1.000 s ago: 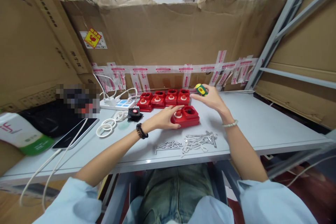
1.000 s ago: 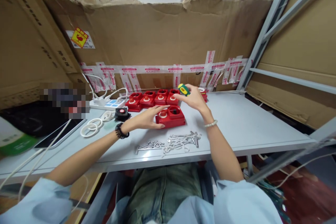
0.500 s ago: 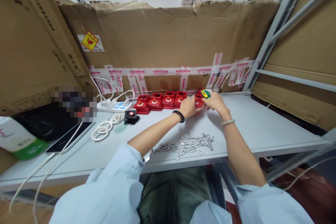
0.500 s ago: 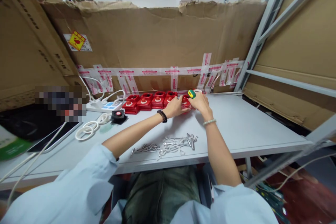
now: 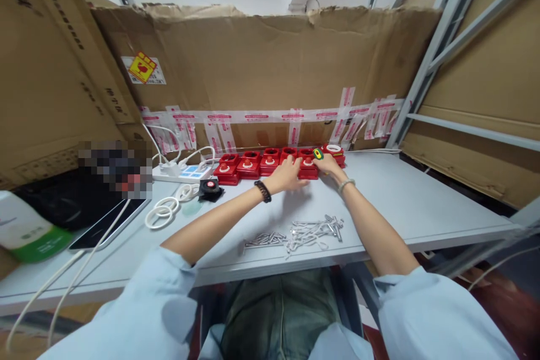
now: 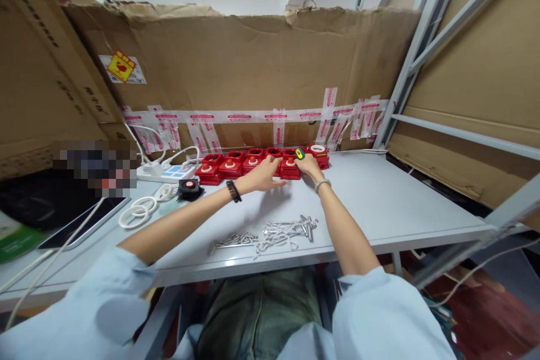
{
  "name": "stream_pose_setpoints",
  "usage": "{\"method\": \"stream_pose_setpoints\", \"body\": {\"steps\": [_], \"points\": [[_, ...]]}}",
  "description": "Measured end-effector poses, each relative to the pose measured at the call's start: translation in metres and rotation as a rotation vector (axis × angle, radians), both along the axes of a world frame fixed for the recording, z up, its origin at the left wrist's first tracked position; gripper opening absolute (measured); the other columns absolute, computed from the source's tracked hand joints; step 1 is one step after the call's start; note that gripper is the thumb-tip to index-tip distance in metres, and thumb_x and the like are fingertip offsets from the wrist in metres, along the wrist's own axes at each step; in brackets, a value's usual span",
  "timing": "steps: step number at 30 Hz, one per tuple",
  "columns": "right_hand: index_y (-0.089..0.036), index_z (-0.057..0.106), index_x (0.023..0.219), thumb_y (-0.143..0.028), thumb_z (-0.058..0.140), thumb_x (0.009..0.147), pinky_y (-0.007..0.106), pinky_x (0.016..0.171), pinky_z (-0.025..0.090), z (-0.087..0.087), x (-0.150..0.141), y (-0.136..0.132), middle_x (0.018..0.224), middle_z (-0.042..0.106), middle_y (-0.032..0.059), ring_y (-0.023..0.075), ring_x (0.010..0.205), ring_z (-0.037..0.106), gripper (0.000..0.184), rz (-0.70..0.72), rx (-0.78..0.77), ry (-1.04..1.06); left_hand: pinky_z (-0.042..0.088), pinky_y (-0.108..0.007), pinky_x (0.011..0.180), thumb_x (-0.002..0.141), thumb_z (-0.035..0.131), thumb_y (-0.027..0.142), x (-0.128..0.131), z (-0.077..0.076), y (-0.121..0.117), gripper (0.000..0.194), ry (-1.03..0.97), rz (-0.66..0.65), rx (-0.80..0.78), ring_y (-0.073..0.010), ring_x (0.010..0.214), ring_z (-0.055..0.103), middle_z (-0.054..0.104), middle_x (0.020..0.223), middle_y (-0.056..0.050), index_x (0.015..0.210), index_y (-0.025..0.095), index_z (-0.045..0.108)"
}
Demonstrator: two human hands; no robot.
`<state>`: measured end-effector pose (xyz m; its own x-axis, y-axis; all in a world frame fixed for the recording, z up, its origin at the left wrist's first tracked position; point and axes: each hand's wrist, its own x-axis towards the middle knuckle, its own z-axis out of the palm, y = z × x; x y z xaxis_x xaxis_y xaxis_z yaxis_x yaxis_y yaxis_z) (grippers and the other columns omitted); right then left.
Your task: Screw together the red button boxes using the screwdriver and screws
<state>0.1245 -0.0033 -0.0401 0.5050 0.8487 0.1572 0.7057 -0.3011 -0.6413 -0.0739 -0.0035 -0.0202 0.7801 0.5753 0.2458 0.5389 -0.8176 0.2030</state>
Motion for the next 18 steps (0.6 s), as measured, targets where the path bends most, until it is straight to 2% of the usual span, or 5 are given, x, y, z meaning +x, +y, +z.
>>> {"method": "stream_pose_setpoints", "body": {"steps": [3,6,10,14,18], "points": [[-0.011,0.071,0.083,-0.027,0.057,0.081,0.023,0.055,0.044,-0.002,0.001,0.007,0.071,0.069,0.0077,0.0159,0.06,0.061,0.021,-0.025,0.012,-0.017,0.045,-0.051,0.097,0.083,0.062,0.047,-0.049,0.003,-0.004,0.072,-0.006,-0.033,0.012,-0.0375,0.116,0.056,0.046,0.131,-0.022,0.141,0.013,0.036],[-0.01,0.071,0.083,-0.032,0.062,0.08,0.025,0.058,0.046,0.0,0.003,0.006,0.071,0.069,0.0087,0.0177,0.062,0.063,0.024,-0.051,0.02,-0.042,0.045,-0.049,0.099,0.086,0.057,0.047,-0.098,0.0,-0.012,0.065,-0.059,-0.032,0.013,-0.0353,0.119,0.053,0.046,0.131,-0.02,0.14,0.015,0.038],[-0.011,0.07,0.099,-0.04,0.062,0.082,0.032,0.074,0.049,0.011,0.011,-0.003,0.092,0.071,0.0161,0.0265,0.088,0.067,0.034,-0.207,0.115,-0.141,0.044,-0.048,0.101,0.09,0.053,0.048,-0.148,-0.01,-0.018,0.054,-0.189,-0.001,-0.006,-0.0306,0.12,0.052,0.046,0.132,-0.014,0.137,0.023,0.041],[-0.011,0.062,0.12,-0.048,0.067,0.078,0.038,0.085,0.047,0.017,0.025,-0.014,0.119,0.061,0.024,0.0319,0.106,0.062,0.056,-0.357,0.194,-0.23,0.047,-0.046,0.097,0.09,0.055,0.045,-0.172,-0.021,-0.009,0.051,-0.303,0.071,-0.029,-0.0274,0.113,0.054,0.047,0.13,-0.013,0.135,0.023,0.043],[-0.01,0.062,0.115,-0.054,0.08,0.062,0.039,0.083,0.05,0.011,0.039,-0.017,0.115,0.062,0.025,0.034,0.104,0.063,0.072,-0.396,0.129,-0.248,0.047,-0.045,0.097,0.089,0.057,0.044,-0.174,-0.028,0.002,0.048,-0.364,0.112,-0.038,-0.0265,0.112,0.054,0.048,0.128,-0.012,0.13,0.022,0.048]]}}
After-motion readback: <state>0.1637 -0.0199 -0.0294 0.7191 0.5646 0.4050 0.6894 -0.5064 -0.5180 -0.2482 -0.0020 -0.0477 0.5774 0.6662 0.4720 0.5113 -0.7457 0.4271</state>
